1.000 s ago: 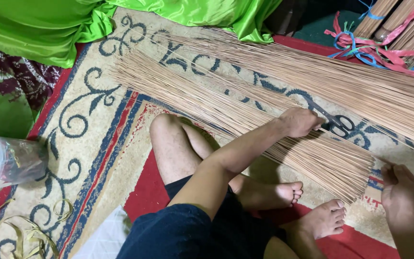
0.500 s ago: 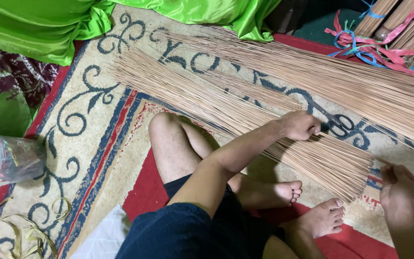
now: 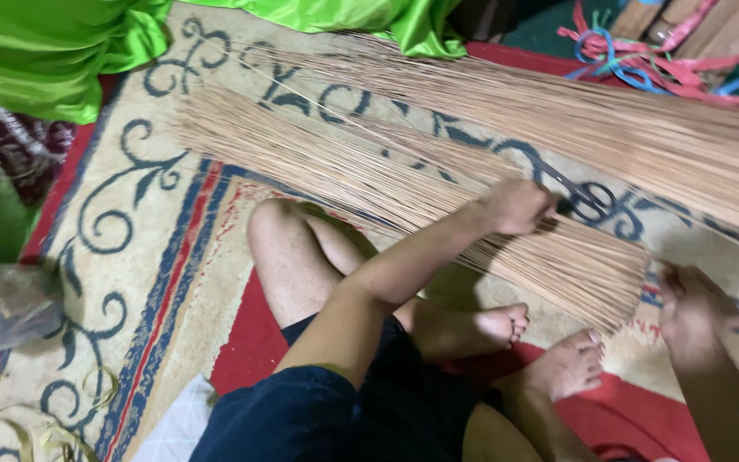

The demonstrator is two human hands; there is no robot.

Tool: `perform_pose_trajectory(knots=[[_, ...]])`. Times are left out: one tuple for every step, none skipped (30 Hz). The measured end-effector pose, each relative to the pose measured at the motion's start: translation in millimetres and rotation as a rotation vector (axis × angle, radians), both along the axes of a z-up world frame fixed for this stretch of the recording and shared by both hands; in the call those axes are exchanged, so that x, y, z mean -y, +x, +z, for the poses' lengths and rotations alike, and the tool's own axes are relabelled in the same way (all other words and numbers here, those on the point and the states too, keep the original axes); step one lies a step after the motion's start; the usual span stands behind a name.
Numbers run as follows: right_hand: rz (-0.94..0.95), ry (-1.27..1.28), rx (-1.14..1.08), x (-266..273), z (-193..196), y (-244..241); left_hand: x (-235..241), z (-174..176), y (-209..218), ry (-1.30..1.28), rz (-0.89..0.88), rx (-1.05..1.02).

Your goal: Sorting, aligning, and bundling long wooden sticks while sitting on the floor

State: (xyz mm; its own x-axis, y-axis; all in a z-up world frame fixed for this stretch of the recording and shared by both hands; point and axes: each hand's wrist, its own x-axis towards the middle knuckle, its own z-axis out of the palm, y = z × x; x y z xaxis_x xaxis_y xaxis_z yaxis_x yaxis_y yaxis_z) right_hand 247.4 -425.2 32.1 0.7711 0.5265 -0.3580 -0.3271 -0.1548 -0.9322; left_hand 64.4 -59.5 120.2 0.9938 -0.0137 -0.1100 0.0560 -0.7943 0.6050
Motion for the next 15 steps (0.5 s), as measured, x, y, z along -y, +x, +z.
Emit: perform_pose_trajectory(knots=[[-0.041, -0.024, 0.000, 43, -72, 14, -5, 5, -7, -0.024, -0.041, 0.000], [0.337, -0.128, 0.740, 77, -121, 40, -5, 9, -8, 0.081, -0.040, 0.057], [0.765, -0.262, 1.448, 79, -162, 81, -5, 13, -5, 0.183, -0.036, 0.121], [0.737, -0.334, 1.426, 56, -114, 41, 0, 22, -13, 0.146, -0.097, 0.132], [0.288, -0.370, 0.546, 20, -56, 5, 3, 30, -20, 0.160, -0.050, 0.108], [-0.182, -0.301, -0.303, -35, 15, -24, -6, 40, -28, 0.185, 0.011, 0.091], [-0.236, -0.315, -0.297, -26, 7, -29, -2, 14, -37, 0.159, -0.035, 0.108], [-0.289, -0.259, -0.133, -29, -5, -30, -7, -10, -47, 0.145, -0.011, 0.135], [-0.337, -0.206, 0.033, -32, -17, -30, -13, -34, -57, 0.130, 0.014, 0.162], [-0.355, -0.208, 0.033, -34, 0, -40, -9, -43, -61, 0.127, -0.004, 0.165], [-0.339, -0.295, 0.084, -37, 17, -51, -7, -51, -66, 0.141, 0.029, 0.167], [-0.314, -0.382, 0.133, -45, 33, -61, -7, -59, -74, 0.156, 0.071, 0.167], [-0.323, -0.384, 0.130, -42, 31, -60, -6, -68, -72, 0.155, 0.061, 0.167], [-0.303, -0.408, 0.138, -41, 30, -58, -4, -77, -72, 0.212, 0.079, 0.248], [-0.283, -0.432, 0.146, -39, 29, -56, -2, -86, -72, 0.268, 0.096, 0.329]])
